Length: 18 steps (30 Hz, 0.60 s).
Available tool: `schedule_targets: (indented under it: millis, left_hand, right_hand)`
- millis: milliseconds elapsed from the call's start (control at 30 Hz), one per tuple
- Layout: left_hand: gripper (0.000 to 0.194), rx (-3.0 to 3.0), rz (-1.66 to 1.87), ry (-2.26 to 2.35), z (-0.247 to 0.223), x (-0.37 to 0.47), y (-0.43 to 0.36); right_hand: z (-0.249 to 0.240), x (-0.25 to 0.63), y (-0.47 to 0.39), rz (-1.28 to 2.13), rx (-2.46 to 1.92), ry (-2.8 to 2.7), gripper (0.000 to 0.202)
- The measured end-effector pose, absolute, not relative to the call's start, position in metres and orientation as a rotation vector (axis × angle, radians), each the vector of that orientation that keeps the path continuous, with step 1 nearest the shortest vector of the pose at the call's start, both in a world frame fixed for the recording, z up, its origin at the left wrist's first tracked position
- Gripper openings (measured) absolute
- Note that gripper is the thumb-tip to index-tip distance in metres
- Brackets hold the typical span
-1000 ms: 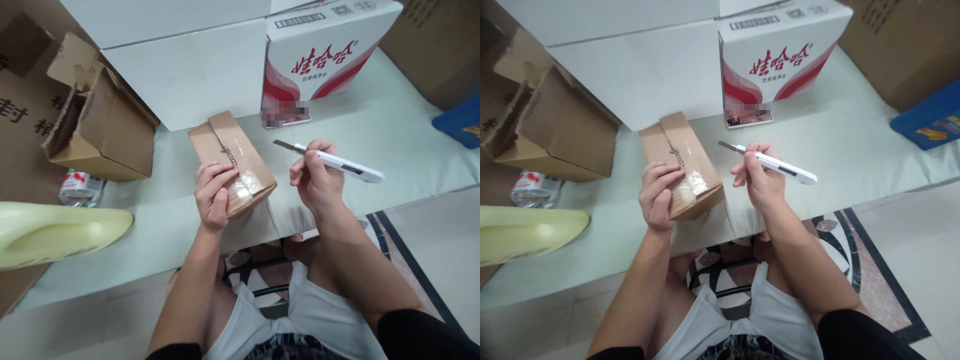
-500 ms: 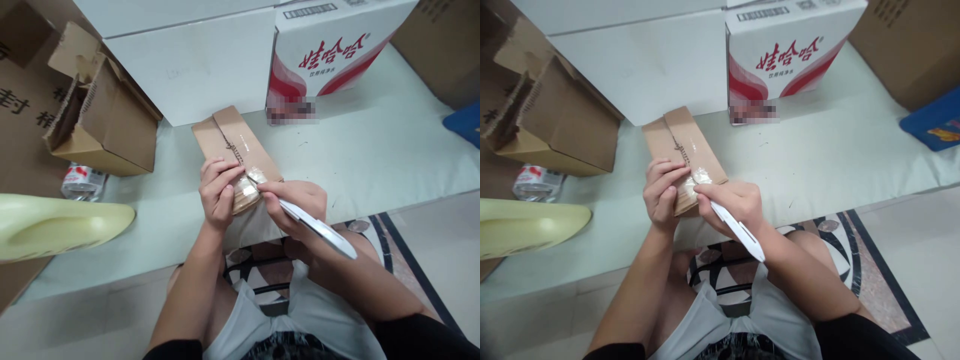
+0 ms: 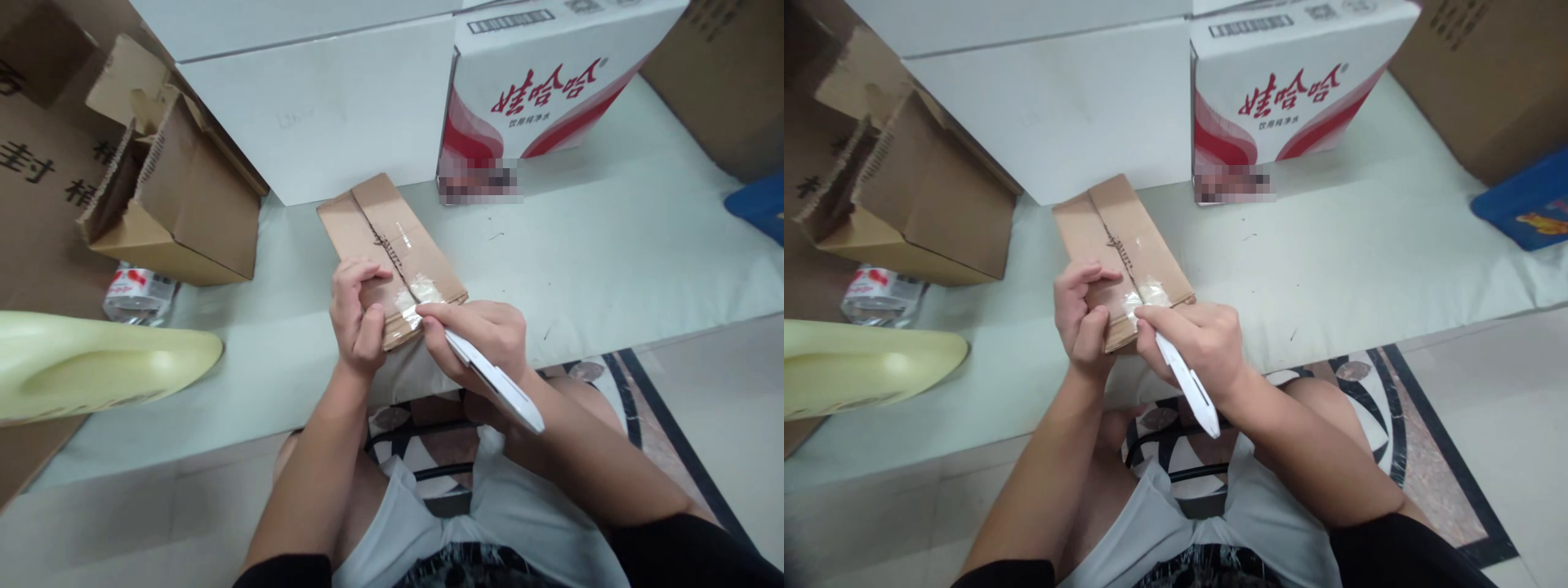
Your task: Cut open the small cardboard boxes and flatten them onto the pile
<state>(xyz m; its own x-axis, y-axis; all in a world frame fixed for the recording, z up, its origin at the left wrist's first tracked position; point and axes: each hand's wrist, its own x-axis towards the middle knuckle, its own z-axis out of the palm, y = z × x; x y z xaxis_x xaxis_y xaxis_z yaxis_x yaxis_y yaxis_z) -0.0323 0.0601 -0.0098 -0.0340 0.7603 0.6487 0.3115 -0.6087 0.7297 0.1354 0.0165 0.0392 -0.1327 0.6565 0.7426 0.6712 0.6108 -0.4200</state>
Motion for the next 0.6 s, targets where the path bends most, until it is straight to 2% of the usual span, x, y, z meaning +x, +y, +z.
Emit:
schedule_targets:
  millis: [467, 600]
  left_hand:
    - [0.032, 1.977, 1.606, 1.218, -0.001, -0.033, 0.059]
    - [0.031, 2.035, 1.647, 1.137, -0.001, -0.036, 0.062]
  right_hand:
    - [0.053, 0.158, -0.009, 0.150, -1.110, -1.852, 0.015]
    - [0.044, 0.173, -0.020, 0.282, -1.292, -1.927, 0.025]
